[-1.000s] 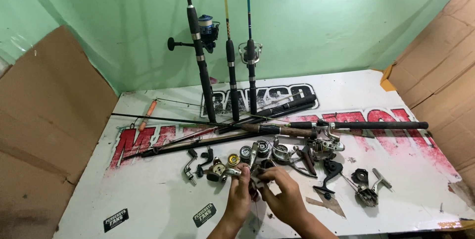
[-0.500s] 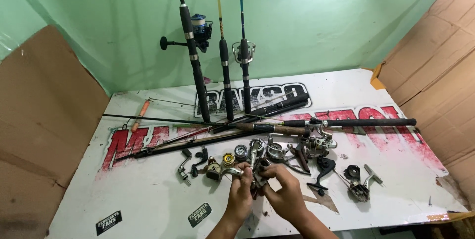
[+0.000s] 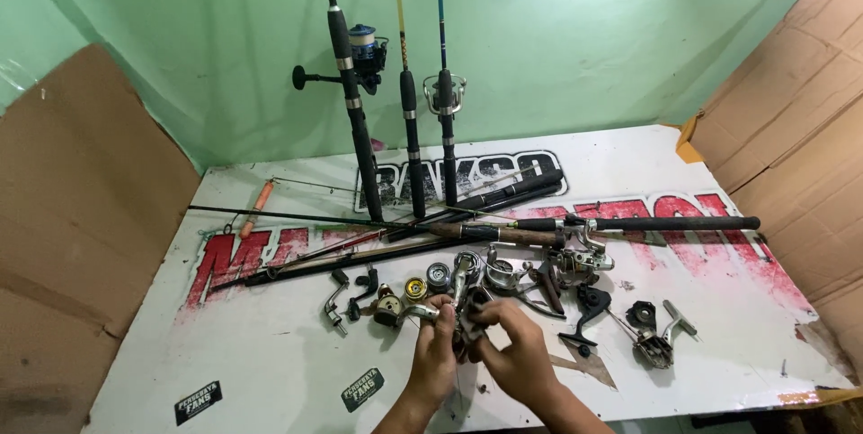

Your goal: Assembling and inspecting internal components of a fishing reel at a workbench.

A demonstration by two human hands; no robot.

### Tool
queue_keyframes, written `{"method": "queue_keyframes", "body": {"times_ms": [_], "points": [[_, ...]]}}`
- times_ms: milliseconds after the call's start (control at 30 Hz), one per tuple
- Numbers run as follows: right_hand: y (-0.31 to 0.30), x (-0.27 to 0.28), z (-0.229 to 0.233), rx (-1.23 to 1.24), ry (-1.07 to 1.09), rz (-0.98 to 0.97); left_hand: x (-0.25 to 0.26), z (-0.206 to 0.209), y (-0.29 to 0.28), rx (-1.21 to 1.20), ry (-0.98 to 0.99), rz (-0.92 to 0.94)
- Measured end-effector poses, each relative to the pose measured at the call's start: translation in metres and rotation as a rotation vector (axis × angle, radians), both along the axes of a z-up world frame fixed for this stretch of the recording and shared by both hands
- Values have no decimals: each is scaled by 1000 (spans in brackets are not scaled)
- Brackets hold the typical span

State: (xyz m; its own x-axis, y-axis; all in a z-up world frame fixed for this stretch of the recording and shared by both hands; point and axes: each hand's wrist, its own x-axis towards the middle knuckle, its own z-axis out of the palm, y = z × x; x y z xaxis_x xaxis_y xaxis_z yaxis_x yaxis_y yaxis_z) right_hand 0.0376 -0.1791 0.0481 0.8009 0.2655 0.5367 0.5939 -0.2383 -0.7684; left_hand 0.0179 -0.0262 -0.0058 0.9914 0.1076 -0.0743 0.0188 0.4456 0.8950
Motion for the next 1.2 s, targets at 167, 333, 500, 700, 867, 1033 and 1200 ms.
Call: {"method": "queue_keyframes", "body": {"times_ms": [167, 333, 500, 700, 867, 1033, 1200], "points": [[2, -3, -3, 32, -28, -9, 0, 3, -1, 14, 47, 10], [3, -3, -2, 61, 26, -17, 2, 3, -1, 23, 54, -18], [3, -1, 4, 54, 22, -5, -1, 13, 2, 28, 169, -28], [7, -1, -2, 58, 49, -22, 2, -3, 3, 44, 4, 16], [7, -1, 2, 71, 32, -22, 5, -7, 4, -34, 47, -17], [8, -2, 1, 54, 36, -16, 2, -9, 8, -35, -2, -18], [8, -4, 2, 50, 27, 7, -3, -7, 12, 59, 100, -1]]}}
